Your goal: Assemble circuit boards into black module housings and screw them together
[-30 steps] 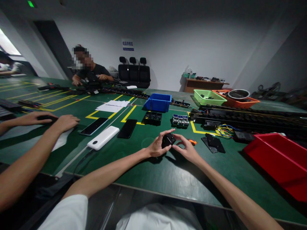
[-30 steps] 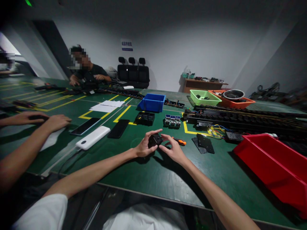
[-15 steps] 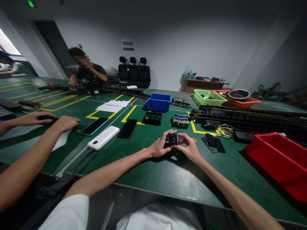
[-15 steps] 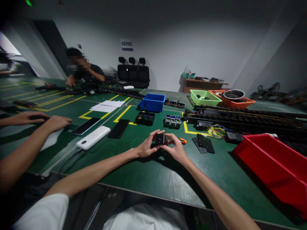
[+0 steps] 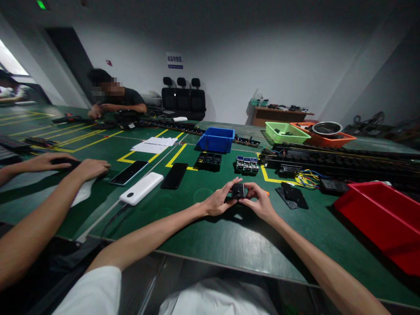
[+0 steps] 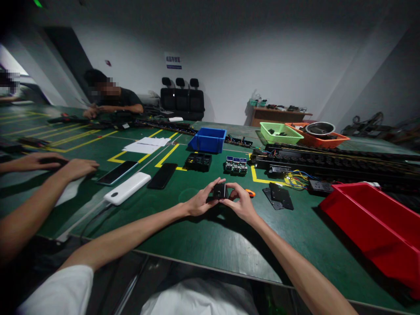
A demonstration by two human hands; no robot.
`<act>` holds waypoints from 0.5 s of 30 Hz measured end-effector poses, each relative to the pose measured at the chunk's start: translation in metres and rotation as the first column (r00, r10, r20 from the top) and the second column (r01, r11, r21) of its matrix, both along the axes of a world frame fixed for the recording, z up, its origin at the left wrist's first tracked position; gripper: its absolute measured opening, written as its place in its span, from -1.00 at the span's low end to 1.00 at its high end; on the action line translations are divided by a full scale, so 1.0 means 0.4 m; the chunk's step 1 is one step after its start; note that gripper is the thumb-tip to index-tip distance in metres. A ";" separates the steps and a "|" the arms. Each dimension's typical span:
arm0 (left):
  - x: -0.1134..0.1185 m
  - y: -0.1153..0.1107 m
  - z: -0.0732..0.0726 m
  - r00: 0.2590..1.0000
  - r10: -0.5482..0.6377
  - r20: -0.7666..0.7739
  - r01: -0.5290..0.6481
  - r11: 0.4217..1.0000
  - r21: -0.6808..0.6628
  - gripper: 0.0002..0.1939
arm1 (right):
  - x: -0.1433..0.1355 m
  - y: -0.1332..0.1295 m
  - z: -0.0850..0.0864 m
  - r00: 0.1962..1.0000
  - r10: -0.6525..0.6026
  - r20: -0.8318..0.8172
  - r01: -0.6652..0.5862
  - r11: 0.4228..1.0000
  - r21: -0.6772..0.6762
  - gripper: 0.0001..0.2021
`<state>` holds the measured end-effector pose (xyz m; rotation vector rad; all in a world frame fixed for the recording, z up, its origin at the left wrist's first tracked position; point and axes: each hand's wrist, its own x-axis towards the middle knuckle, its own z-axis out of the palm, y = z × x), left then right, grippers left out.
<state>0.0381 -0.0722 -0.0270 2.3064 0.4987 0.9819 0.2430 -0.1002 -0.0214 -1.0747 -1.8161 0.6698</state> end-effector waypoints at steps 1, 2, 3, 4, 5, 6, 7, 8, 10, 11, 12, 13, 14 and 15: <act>0.000 0.000 0.000 1.000 -0.001 -0.001 0.001 1.000 -0.002 -0.21 | 0.000 0.000 0.001 1.000 -0.001 0.006 0.001 1.000 -0.002 -0.55; -0.001 0.000 0.000 1.000 -0.003 0.000 0.003 1.000 -0.002 -0.22 | 0.000 -0.001 0.001 1.000 -0.001 0.010 0.001 1.000 -0.005 -0.56; -0.001 -0.001 0.001 1.000 -0.004 0.002 0.004 1.000 -0.002 -0.22 | 0.000 -0.001 0.001 1.000 -0.001 0.012 0.002 1.000 -0.006 -0.56; -0.001 -0.001 0.001 1.000 -0.006 0.003 0.006 1.000 0.001 -0.22 | 0.000 -0.001 0.000 1.000 0.000 0.011 0.000 1.000 -0.006 -0.56; -0.002 -0.001 0.001 1.000 -0.008 0.005 0.008 1.000 0.004 -0.22 | 0.000 -0.001 0.000 1.000 0.002 0.008 -0.002 1.000 -0.005 -0.56; -0.002 -0.002 0.002 1.000 -0.012 0.007 0.012 1.000 0.009 -0.23 | 0.000 -0.001 -0.001 1.000 0.005 0.002 -0.005 1.000 -0.002 -0.57; -0.002 -0.003 0.003 1.000 -0.015 0.008 0.015 1.000 0.013 -0.23 | 0.000 -0.001 -0.001 1.000 0.010 -0.006 -0.010 1.000 0.000 -0.58; -0.002 -0.003 0.004 1.000 -0.017 0.007 0.017 1.000 0.017 -0.23 | 0.000 -0.002 -0.001 1.000 0.013 -0.014 -0.013 1.000 0.001 -0.60; -0.003 -0.005 0.006 1.000 -0.016 -0.001 0.016 1.000 0.018 -0.23 | -0.001 -0.003 0.000 0.999 0.022 -0.023 -0.023 1.000 -0.005 -0.62; -0.003 -0.006 0.006 1.000 -0.014 -0.007 0.014 1.000 0.017 -0.24 | -0.001 -0.004 0.001 0.999 0.024 -0.025 -0.024 1.000 -0.007 -0.63; -0.004 -0.006 0.006 1.000 -0.011 -0.016 0.012 1.000 0.014 -0.24 | -0.002 -0.004 0.001 0.999 0.024 -0.026 -0.025 1.000 -0.009 -0.63; -0.004 -0.006 0.006 1.000 -0.009 -0.025 0.009 1.000 0.011 -0.24 | -0.002 -0.005 0.002 0.999 0.024 -0.027 -0.024 1.000 -0.008 -0.62; -0.005 -0.006 0.005 0.999 -0.007 -0.035 0.007 1.000 0.008 -0.24 | -0.002 -0.005 0.002 0.999 0.025 -0.030 -0.025 1.000 -0.005 -0.60; -0.005 -0.006 0.004 0.999 -0.005 -0.042 0.005 1.000 0.008 -0.23 | -0.002 -0.005 0.002 0.999 0.030 -0.035 -0.030 1.000 -0.006 -0.57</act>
